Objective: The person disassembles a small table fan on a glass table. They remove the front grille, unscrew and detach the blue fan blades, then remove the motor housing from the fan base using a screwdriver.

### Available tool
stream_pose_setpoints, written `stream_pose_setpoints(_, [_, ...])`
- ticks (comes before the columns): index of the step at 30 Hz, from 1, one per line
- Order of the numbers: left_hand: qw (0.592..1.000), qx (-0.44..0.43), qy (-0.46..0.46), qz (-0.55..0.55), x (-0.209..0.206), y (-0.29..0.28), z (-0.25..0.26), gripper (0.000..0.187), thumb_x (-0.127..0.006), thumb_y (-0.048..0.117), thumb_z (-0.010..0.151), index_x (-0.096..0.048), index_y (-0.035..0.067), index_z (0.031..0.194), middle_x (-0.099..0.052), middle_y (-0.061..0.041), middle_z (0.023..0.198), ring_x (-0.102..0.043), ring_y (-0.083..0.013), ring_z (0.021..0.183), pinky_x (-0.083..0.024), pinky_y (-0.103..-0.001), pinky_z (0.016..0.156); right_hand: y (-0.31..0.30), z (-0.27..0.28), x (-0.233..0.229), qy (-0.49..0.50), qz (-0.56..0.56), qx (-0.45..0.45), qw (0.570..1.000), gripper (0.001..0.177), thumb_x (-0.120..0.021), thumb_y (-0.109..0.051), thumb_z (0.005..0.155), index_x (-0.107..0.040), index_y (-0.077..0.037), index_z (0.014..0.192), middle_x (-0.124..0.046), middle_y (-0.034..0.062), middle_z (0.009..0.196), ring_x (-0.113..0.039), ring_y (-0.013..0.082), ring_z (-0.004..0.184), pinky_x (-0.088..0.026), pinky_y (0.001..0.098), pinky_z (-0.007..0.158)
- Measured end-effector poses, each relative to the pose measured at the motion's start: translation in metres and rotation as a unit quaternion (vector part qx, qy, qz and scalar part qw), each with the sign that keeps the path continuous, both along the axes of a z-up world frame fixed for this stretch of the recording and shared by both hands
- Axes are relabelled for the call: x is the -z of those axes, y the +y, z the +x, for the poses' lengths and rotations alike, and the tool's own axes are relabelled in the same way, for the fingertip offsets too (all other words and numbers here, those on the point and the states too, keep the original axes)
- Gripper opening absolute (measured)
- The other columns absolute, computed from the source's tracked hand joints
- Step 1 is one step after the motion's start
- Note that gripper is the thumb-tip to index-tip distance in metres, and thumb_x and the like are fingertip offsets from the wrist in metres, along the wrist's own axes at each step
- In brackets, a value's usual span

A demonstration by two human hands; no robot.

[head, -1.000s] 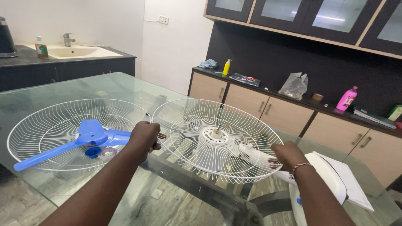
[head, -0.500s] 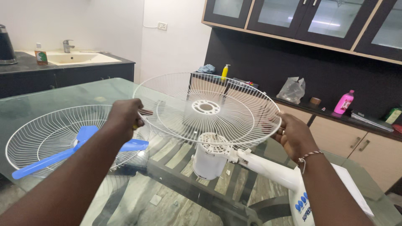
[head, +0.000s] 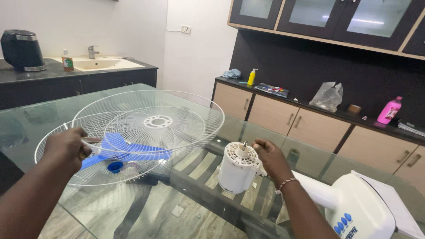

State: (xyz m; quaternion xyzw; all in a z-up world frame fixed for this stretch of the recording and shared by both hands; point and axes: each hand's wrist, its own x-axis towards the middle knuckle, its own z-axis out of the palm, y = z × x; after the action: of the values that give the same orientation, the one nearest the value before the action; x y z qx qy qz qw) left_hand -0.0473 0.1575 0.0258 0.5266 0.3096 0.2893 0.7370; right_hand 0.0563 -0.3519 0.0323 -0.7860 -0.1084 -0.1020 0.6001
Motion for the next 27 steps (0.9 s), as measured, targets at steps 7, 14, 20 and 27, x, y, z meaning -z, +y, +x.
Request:
stream_pose_setpoints(7, [0.994,-0.099,0.032,-0.042,0.057,0.048,-0.004,0.024,-0.060,0.014,0.106,-0.059,-0.010,0.109,-0.058,-0.014,0.090,-0.055,-0.0111,0.059,-0.047,-0.027,0.050,0.021,0.012,0.021,-0.102,-0.163,0.061,0.980,0.049,-0.069,-0.042,0.090,-0.070,-0.012,0.129,-0.073,0.0072,0.126,-0.068,0.0177,0.116,-0.049,0.0305,0.099])
stream_pose_setpoints(14, [0.985,-0.159,0.035,-0.049,0.114,0.079,0.016,0.019,-0.062,0.011,0.104,-0.061,-0.007,0.105,-0.062,-0.015,0.091,-0.062,-0.0144,0.064,-0.054,-0.028,0.053,0.031,-0.002,0.011,-0.062,-0.122,0.082,0.987,0.031,-0.068,-0.033,0.094,-0.077,-0.009,0.110,-0.081,0.0075,0.099,-0.075,0.0168,0.091,-0.056,0.0305,0.082])
stream_pose_setpoints(20, [0.989,-0.134,0.063,0.004,0.115,0.084,0.019,0.025,-0.063,0.012,0.102,-0.057,-0.012,0.104,-0.063,-0.017,0.091,-0.065,-0.0179,0.066,-0.053,-0.032,0.055,0.028,-0.046,0.016,-0.091,-0.078,0.031,0.992,0.021,-0.064,-0.021,0.095,-0.079,-0.009,0.104,-0.082,0.0042,0.097,-0.076,0.0111,0.089,-0.059,0.0281,0.079])
stream_pose_setpoints(27, [0.988,-0.105,0.106,0.048,0.095,0.059,-0.001,0.049,-0.060,0.031,0.106,-0.049,-0.015,0.119,-0.061,-0.023,0.102,-0.067,-0.0252,0.077,-0.053,-0.037,0.058,0.024,-0.102,0.023,-0.183,-0.105,-0.008,0.978,0.014,-0.069,-0.012,0.092,-0.078,-0.003,0.098,-0.082,0.0083,0.094,-0.074,0.0121,0.092,-0.052,0.0303,0.098])
